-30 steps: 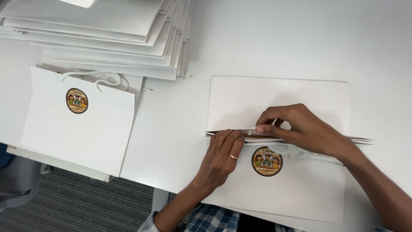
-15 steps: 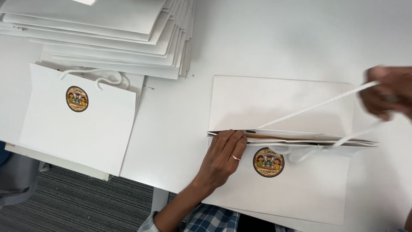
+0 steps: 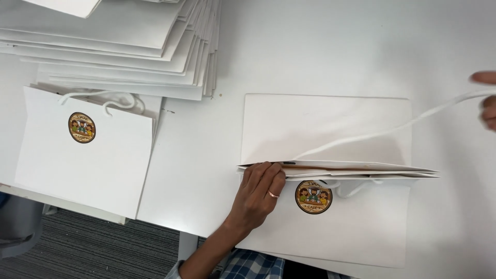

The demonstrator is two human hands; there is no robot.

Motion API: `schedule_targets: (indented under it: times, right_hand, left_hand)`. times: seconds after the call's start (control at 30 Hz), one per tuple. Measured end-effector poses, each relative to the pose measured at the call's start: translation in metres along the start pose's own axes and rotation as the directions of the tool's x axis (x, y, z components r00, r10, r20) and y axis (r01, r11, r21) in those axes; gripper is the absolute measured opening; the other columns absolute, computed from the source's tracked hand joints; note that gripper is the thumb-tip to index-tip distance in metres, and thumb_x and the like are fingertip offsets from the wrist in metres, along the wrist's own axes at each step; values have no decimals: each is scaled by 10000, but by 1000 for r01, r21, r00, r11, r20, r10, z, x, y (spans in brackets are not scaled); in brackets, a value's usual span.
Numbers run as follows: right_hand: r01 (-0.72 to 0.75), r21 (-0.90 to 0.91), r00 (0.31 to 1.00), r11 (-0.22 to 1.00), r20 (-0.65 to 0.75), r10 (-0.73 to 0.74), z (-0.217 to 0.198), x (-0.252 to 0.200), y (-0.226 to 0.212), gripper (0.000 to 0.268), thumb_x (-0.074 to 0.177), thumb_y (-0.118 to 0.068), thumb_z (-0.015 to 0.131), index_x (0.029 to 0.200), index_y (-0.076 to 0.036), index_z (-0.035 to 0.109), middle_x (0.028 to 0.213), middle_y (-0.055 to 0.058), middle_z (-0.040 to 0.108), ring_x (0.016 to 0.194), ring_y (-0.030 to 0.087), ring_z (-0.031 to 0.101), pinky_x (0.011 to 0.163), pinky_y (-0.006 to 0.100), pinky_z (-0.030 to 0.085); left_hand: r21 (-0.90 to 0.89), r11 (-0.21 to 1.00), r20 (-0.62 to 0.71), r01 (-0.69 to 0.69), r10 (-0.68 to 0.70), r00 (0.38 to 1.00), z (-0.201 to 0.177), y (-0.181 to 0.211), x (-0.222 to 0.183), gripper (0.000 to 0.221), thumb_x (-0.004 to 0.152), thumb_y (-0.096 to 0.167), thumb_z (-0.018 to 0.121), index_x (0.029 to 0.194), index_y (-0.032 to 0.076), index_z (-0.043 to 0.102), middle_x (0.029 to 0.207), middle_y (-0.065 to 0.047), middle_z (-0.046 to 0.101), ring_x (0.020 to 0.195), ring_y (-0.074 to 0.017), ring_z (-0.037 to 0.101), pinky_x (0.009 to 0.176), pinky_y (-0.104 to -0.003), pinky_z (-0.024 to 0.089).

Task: The recorder is inserting white rope handles into pre-punched holes of white paper shopping bags.

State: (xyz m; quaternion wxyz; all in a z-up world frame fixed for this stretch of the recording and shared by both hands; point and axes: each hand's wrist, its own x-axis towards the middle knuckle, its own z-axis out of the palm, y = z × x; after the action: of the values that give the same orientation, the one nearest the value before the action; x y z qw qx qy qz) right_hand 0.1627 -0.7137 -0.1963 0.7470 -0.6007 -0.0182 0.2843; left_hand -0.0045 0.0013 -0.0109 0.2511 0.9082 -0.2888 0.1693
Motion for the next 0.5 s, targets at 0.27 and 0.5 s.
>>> schedule_targets:
  times: [0.27,0.5]
  right_hand:
    - [-17,-616,977,788,-179,-119,435,21,-183,264,1054,-157,433,1185,-35,628,1021,154,817,1184,256,726,991,409,492]
    - [-383,-521,904,763,-383,191,459,32,-182,189,896,-148,655,1066,-87,709,965,119,816,1002,210,791,904,411,598]
  left_hand:
    - [33,999,-28,-37,38,999,6,1,-8,154,914,52,735,1006,21,616,1182,-143,697,1161,-289,615,975,-440,511]
    - [27,998,-29,-49,50,998,5,-1,-9,145,908,71,748,976,40,624,1158,-122,706,1139,-272,617,951,-432,516]
